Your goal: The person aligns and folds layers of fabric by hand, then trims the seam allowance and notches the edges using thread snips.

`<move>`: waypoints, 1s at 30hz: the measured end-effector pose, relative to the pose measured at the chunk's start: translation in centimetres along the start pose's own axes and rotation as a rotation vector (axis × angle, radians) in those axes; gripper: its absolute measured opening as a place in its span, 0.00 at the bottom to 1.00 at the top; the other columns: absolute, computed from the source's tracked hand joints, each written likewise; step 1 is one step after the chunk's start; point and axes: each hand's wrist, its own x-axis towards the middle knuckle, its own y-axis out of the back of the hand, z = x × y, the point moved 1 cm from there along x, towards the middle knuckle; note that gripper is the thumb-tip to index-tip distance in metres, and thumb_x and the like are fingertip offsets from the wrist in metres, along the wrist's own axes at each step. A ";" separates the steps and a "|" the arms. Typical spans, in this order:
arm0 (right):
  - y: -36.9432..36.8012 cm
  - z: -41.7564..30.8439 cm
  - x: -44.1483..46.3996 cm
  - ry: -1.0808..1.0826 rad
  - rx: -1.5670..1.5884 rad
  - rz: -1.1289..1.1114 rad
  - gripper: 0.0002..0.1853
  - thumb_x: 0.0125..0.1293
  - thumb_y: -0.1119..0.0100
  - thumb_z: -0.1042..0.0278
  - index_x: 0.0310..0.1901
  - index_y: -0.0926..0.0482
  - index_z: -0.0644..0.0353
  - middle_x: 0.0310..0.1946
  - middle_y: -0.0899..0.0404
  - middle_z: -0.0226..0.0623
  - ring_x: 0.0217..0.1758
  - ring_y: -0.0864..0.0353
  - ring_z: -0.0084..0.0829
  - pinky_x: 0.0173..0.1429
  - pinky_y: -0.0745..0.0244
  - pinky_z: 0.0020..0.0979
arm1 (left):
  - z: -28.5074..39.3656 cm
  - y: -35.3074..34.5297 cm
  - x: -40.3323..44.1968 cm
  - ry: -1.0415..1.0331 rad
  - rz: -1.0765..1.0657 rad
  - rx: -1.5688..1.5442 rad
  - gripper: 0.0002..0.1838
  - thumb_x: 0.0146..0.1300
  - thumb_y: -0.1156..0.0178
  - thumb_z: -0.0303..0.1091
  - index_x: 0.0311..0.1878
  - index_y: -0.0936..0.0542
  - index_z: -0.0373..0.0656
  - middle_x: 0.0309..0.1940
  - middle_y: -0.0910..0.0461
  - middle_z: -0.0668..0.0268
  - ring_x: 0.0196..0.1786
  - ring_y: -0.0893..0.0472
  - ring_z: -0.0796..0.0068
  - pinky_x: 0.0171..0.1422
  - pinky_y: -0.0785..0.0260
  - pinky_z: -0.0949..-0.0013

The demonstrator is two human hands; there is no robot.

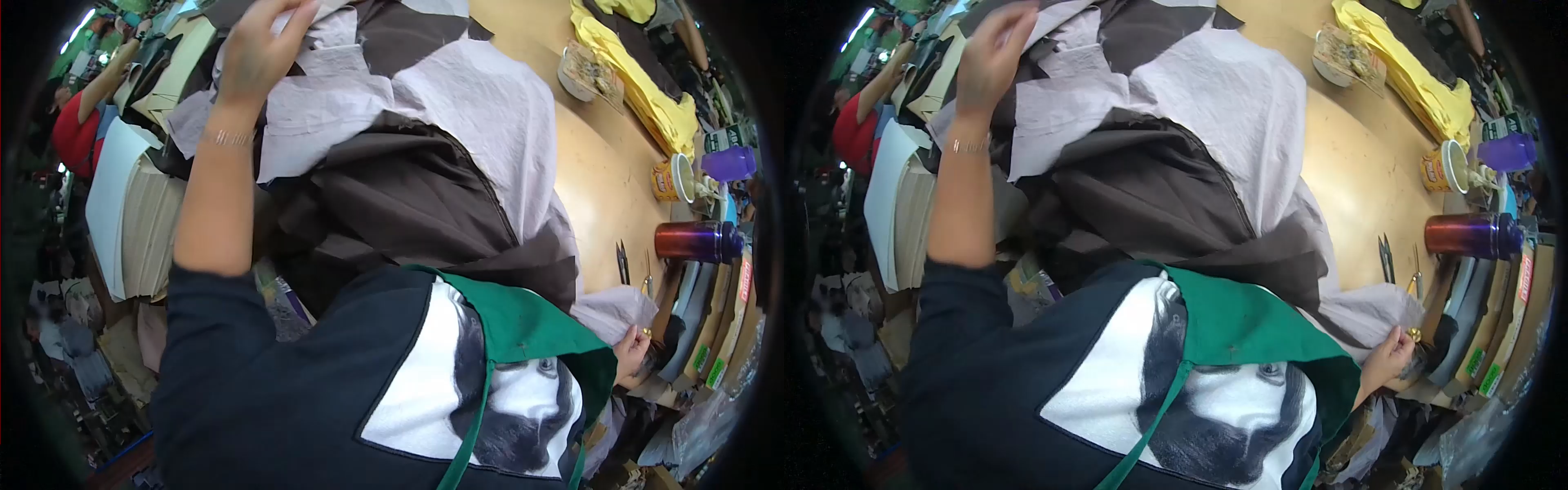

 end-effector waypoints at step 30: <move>2.0 -5.8 -0.4 -0.049 0.013 -0.060 0.12 0.63 0.39 0.64 0.40 0.25 0.63 0.33 0.24 0.45 0.38 0.23 0.39 0.46 0.29 0.37 | -0.7 3.2 -3.4 -0.315 0.069 0.574 0.06 0.68 0.46 0.31 0.44 0.23 0.43 0.38 0.19 0.57 0.40 0.19 0.55 0.41 0.29 0.58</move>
